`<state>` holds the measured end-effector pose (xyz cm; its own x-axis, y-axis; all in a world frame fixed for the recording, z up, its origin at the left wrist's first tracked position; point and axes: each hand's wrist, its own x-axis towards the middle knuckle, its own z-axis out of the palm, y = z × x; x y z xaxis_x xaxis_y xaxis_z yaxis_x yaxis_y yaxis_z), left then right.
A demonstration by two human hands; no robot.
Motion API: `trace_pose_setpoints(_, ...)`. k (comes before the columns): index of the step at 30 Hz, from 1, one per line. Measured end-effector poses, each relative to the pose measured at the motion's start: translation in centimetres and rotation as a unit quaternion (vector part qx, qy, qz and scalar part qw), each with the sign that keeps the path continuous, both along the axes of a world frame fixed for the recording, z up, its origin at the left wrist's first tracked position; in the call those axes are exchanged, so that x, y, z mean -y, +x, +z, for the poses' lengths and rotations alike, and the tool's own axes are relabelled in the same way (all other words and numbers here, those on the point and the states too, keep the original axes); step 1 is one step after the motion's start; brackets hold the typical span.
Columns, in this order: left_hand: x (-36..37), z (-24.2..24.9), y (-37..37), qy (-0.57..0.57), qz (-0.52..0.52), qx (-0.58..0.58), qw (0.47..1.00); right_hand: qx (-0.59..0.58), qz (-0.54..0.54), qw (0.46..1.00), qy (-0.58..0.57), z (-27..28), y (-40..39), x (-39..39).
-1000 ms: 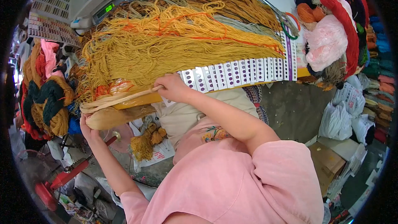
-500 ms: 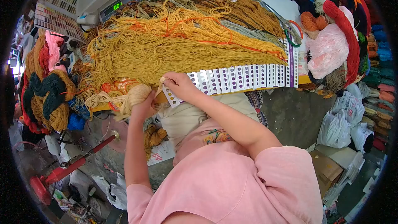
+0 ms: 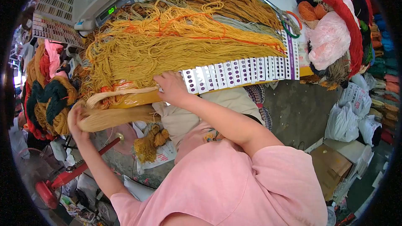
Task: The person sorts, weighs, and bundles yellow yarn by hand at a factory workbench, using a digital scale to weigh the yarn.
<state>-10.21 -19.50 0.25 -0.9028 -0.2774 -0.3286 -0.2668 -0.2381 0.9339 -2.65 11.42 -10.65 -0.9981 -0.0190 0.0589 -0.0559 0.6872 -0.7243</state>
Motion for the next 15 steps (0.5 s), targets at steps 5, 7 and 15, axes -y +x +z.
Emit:
trace_pose_setpoints(5,11.9,2.5,8.0,0.468,-0.064,-0.185,0.862,-0.045,0.009,0.999,0.017,0.1,0.4,-0.2)
trace_pose_setpoints(7,11.9,3.7,12.6,0.451,-0.023,-0.231,0.862,-0.026,0.043,0.998,-0.022,0.0,0.6,-0.6)
trace_pose_setpoints(15,10.9,6.0,23.4,0.444,0.025,-0.430,0.786,-0.072,0.338,0.935,0.077,2.7,0.5,4.6)
